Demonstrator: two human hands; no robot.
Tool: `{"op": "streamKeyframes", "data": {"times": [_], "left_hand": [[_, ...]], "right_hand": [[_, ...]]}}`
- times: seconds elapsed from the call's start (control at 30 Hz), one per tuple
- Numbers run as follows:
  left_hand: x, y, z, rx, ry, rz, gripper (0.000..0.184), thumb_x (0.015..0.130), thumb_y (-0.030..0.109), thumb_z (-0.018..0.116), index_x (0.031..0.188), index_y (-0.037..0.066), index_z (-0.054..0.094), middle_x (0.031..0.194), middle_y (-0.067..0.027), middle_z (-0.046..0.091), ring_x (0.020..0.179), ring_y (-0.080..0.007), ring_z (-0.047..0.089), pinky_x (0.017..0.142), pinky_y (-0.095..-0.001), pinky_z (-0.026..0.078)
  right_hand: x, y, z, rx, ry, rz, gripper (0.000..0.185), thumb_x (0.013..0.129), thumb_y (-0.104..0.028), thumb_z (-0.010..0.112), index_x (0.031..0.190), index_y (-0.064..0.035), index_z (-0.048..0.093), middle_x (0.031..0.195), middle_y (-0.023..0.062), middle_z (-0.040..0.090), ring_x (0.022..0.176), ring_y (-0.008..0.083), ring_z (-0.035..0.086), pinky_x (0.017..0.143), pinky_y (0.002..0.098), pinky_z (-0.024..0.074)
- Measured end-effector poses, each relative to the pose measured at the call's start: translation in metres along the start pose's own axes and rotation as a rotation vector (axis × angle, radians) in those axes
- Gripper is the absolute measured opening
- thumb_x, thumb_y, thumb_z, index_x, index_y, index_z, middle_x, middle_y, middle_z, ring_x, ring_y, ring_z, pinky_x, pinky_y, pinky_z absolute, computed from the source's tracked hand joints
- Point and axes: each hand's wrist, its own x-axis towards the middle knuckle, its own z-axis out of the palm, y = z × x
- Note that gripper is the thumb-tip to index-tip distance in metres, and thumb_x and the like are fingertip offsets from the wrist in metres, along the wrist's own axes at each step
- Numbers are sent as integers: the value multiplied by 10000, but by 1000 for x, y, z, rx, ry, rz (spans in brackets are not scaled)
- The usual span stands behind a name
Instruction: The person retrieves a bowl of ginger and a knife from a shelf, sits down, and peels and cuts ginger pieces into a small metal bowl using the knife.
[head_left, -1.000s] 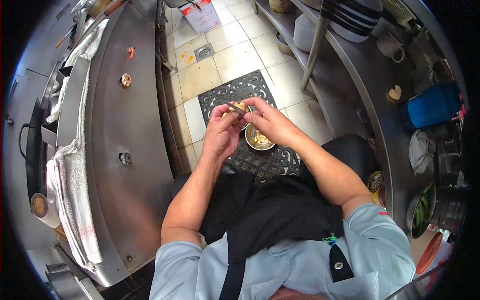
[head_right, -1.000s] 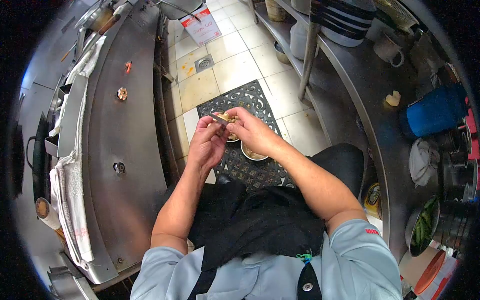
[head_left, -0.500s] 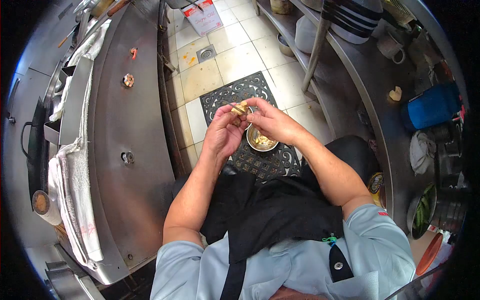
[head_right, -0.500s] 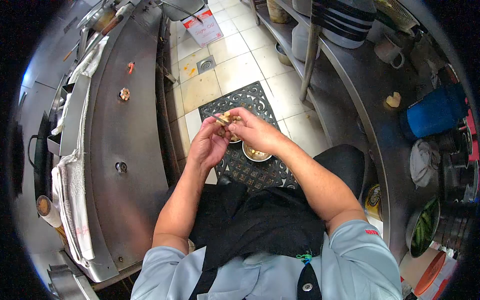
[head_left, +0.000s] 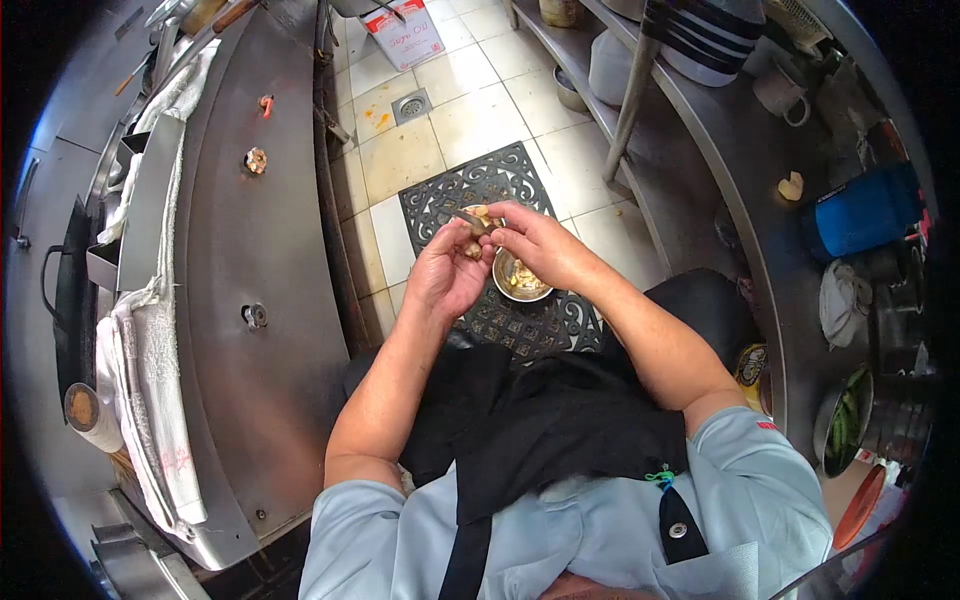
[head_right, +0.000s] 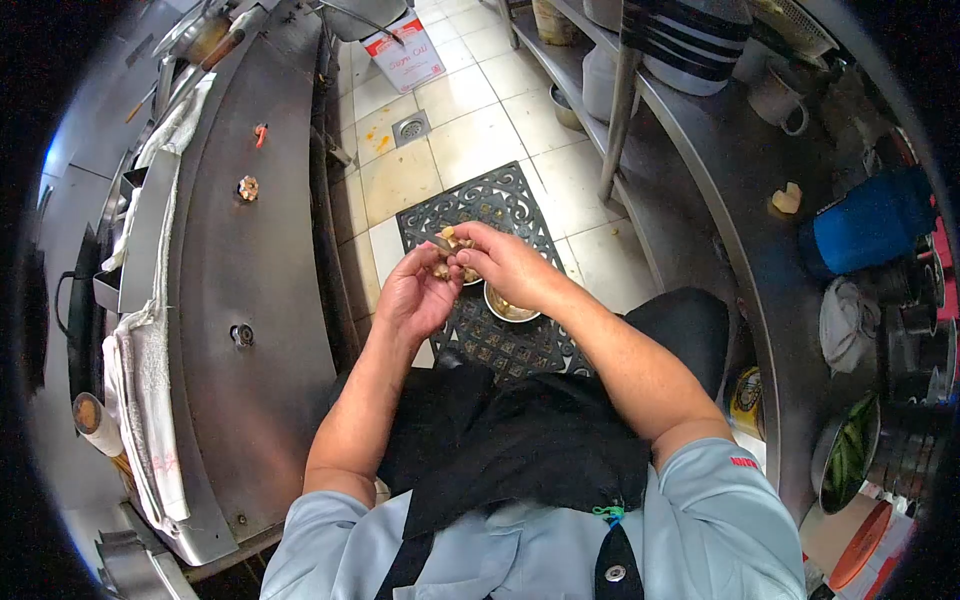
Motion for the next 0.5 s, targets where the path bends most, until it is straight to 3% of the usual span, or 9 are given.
{"op": "streamKeyframes", "data": {"times": [0.27, 0.47, 0.5], "left_hand": [[-4, 15, 3, 68, 95, -93, 101, 1000, 88, 581, 1082, 37, 610, 1055, -96, 676, 878, -197, 659, 758, -309, 572], [6, -35, 8, 358, 15, 429, 129, 1020, 89, 564, 1129, 41, 516, 1046, -99, 669, 832, -192, 665, 750, -303, 567], [7, -34, 9, 336, 24, 425, 105, 1025, 88, 553, 1121, 47, 537, 1026, -96, 661, 831, -193, 663, 749, -297, 564]], "right_hand": [[-2, -12, -2, -55, -55, 86, 353, 1032, -135, 565, 1359, -4, 567, 1201, 139, 701, 1103, 188, 669, 958, 332, 519], [-3, -10, 5, 255, 13, 237, 320, 1053, -134, 540, 1334, 15, 577, 1167, 95, 696, 1074, 155, 648, 945, 310, 516], [-2, -11, 6, 302, 24, 257, 316, 1055, -134, 537, 1329, 17, 579, 1163, 90, 696, 1071, 151, 646, 944, 307, 515]]}}
